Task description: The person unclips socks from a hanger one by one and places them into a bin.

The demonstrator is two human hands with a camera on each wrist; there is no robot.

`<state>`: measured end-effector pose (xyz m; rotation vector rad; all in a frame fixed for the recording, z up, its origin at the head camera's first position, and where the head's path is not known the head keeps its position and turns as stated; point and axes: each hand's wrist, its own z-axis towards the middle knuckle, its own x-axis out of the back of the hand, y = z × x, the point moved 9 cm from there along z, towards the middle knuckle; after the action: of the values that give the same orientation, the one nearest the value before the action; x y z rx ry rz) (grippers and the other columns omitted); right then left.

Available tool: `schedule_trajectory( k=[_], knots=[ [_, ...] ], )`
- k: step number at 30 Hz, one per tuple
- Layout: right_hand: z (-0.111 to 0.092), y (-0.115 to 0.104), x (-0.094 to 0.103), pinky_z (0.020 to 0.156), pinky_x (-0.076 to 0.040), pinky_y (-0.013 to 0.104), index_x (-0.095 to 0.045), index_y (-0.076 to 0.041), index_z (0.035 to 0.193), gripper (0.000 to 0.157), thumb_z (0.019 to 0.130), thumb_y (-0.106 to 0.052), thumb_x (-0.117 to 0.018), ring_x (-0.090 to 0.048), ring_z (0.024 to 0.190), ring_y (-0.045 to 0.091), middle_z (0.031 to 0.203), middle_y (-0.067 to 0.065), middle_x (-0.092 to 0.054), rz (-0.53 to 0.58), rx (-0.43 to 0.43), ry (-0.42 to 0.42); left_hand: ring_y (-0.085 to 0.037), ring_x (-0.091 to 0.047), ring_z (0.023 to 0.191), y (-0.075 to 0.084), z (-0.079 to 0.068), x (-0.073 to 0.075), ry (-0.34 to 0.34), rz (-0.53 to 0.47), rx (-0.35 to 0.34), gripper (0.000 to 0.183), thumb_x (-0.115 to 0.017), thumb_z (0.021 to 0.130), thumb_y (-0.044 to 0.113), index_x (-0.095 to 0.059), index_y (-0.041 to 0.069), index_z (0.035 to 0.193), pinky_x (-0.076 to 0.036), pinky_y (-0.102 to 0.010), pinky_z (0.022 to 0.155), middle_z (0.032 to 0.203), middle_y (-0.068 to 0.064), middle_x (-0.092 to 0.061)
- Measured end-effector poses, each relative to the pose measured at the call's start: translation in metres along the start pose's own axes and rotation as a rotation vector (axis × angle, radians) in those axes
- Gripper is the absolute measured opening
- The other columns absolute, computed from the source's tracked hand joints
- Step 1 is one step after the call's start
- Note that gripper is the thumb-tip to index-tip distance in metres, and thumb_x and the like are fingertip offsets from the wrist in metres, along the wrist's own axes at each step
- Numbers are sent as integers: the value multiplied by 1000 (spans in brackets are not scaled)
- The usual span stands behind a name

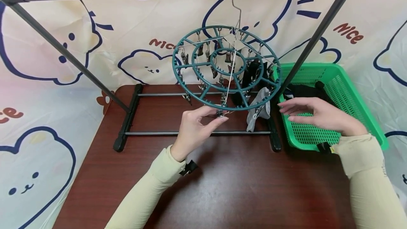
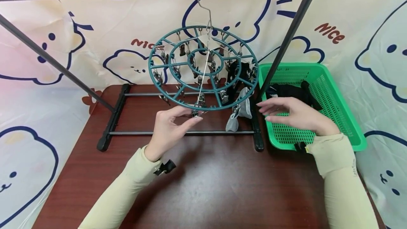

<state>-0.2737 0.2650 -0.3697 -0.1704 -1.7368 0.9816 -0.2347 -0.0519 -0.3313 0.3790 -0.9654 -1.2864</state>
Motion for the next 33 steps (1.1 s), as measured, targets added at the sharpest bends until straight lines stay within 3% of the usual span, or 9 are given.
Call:
schedule_trajectory(
  k=[5, 16, 20, 23, 27, 33],
  knots=[
    [7, -25, -22, 94, -55, 21, -61, -13, 143, 46, 98, -14, -72, -67, 115, 4, 130, 7, -71, 48, 95, -67, -14, -77, 100, 0, -2, 6, 13, -16, 5, 29, -85, 86, 13, -79, 8, 114, -61, -33, 90, 105, -7, -81],
    [21, -31, -54, 102, -51, 23, -47, -14, 154, 59, 101, -23, -70, -60, 134, 27, 151, 9, -57, 126, 47, -147, -13, -78, 95, 0, -1, 21, 48, 5, -3, 28, -86, 85, 11, -79, 7, 111, -61, -32, 84, 102, -8, -81],
    [31, -27, -63, 109, -51, 43, -44, -13, 155, 61, 100, -24, -70, -57, 137, 34, 151, 11, -55, 130, 25, -143, -12, -77, 95, -2, -1, 25, 54, 5, 8, 27, -86, 85, 12, -79, 7, 111, -61, -31, 83, 101, -6, -81],
    [40, -28, -69, 112, -44, 58, -38, -13, 159, 68, 100, -21, -71, -53, 140, 38, 157, 13, -48, 161, 39, -136, -11, -77, 95, -3, -1, 27, 56, -1, 12, 26, -85, 86, 12, -79, 8, 111, -60, -30, 83, 101, -5, -81],
    [52, -31, -76, 114, -42, 60, -30, -17, 163, 78, 99, -19, -73, -50, 142, 40, 166, 11, -35, 185, 67, -119, -11, -77, 96, -3, 0, 28, 57, -19, 14, 26, -85, 87, 12, -79, 8, 112, -60, -30, 83, 102, -7, -81],
    [60, -33, -83, 109, -46, 60, -46, -12, 152, 61, 98, -17, -74, -60, 132, 37, 150, 13, -55, 157, 58, -81, -12, -77, 96, -4, 1, 30, 59, -29, 21, 28, -85, 87, 12, -79, 8, 113, -60, -30, 85, 104, -4, -81]
  ],
)
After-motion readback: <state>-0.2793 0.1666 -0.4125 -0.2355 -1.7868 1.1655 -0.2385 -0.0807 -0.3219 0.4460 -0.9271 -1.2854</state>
